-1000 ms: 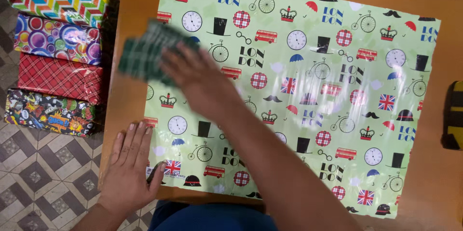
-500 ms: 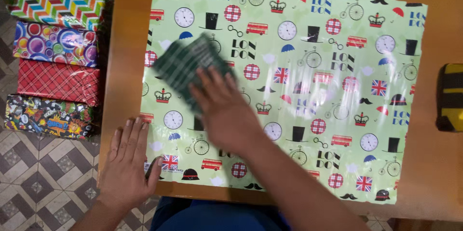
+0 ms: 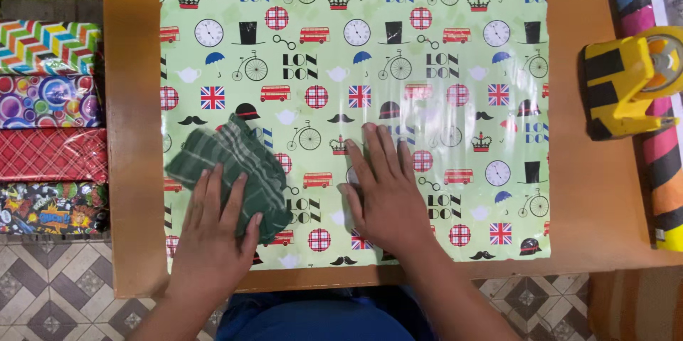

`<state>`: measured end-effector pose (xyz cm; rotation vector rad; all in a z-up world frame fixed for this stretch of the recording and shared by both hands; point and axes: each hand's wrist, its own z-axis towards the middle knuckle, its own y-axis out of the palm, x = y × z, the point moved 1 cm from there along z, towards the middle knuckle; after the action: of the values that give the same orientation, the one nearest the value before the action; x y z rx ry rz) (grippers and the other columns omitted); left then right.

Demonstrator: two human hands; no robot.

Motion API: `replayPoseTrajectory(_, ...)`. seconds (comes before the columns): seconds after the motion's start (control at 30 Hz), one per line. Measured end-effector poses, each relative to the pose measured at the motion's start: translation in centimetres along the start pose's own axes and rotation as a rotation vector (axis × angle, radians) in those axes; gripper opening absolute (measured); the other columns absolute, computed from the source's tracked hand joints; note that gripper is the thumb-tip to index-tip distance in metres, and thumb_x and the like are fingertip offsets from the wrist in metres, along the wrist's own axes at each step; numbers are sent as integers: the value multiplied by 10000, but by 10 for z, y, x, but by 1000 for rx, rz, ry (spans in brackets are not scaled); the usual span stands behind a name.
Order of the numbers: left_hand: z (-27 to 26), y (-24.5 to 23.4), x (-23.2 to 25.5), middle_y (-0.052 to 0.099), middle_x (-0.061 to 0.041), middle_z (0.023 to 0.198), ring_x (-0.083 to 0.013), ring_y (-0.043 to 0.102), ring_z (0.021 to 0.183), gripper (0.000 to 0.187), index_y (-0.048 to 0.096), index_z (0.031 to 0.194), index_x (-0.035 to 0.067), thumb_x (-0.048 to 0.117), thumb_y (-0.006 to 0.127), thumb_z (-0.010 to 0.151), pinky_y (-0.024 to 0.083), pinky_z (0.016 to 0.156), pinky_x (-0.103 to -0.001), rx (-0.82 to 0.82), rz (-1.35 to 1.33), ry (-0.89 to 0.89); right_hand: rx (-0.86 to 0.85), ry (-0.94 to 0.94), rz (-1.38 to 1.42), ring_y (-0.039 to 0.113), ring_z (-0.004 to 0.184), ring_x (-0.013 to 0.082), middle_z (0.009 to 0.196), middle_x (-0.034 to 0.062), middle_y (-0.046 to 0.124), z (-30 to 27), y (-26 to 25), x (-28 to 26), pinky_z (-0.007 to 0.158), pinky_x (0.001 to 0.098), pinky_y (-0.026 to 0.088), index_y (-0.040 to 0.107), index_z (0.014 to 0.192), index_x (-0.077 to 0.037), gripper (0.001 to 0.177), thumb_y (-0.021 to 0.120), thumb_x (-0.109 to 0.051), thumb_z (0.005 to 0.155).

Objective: The person wipes a sheet of London-themed wrapping paper and a product box with a green cloth, then places the box on the paper and folds the paper around it. The wrapping is not completed in the clip.

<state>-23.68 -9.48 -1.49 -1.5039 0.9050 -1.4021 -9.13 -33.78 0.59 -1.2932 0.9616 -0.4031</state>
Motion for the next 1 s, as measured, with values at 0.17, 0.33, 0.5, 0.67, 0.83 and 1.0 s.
replayPoseTrajectory(0.17, -49, -1, -20, 602, -146, 1284, -401, 590, 1198, 520, 564, 1328, 149, 351, 695, 867, 490, 1047, -502, -96, 161, -217, 0, 5, 30, 193, 1555, 377, 1658, 219, 253, -4, 5, 8, 1241, 549, 132, 417, 1545, -56, 613, 498, -351, 1014)
replayPoseTrajectory(0.33, -65, -19, -64, 560, -215, 1343, -448, 624, 1173, 628, 561, 1346, 87, 377, 745, 820, 530, 943, -510, -357, 91, -557, 40, 78, 46, 225, 1551, 401, 1633, 257, 287, 2, -12, -15, 1236, 573, 122, 422, 1495, 31, 662, 554, -345, 966)
replayPoseTrajectory(0.5, -61, -7, -27, 648, -246, 1319, -416, 607, 1262, 493, 515, 1445, -11, 248, 541, 1026, 480, 1044, -482, -126, -849, -798, -150, 131, 774, 461, 1419, 439, 1544, 261, 435, -7, -27, -95, 1167, 466, 364, 400, 1534, 22, 714, 639, -376, 991)
replayPoseTrajectory(0.67, -30, -9, 4, 282, -234, 1681, -356, 269, 1566, 546, 427, 1507, -21, 181, 411, 1000, 351, 1161, -450, -18, -793, -351, -141, 273, 1001, 564, 1292, 393, 1484, 215, 476, 24, -25, -120, 1025, 455, 502, 385, 1522, -34, 716, 602, -286, 887)
replayPoseTrajectory(0.83, -2, -15, -10, 254, -270, 1645, -500, 172, 1549, 616, 272, 1565, -57, 181, 417, 1015, 173, 1233, -567, -2, -162, -92, -35, -187, 285, 278, 1497, 434, 1594, 235, 330, 52, 9, -102, 1214, 597, 197, 382, 1517, -108, 859, 776, -285, 774)
replayPoseTrajectory(1.0, 0, 0, -9, 232, -295, 1633, -530, 164, 1524, 714, 205, 1564, -68, 291, 453, 1000, 170, 1218, -608, 14, 30, -45, -190, -18, 157, 124, 1550, 399, 1654, 202, 196, 7, 31, -53, 1228, 579, 80, 289, 1564, -96, 964, 758, -321, 753)
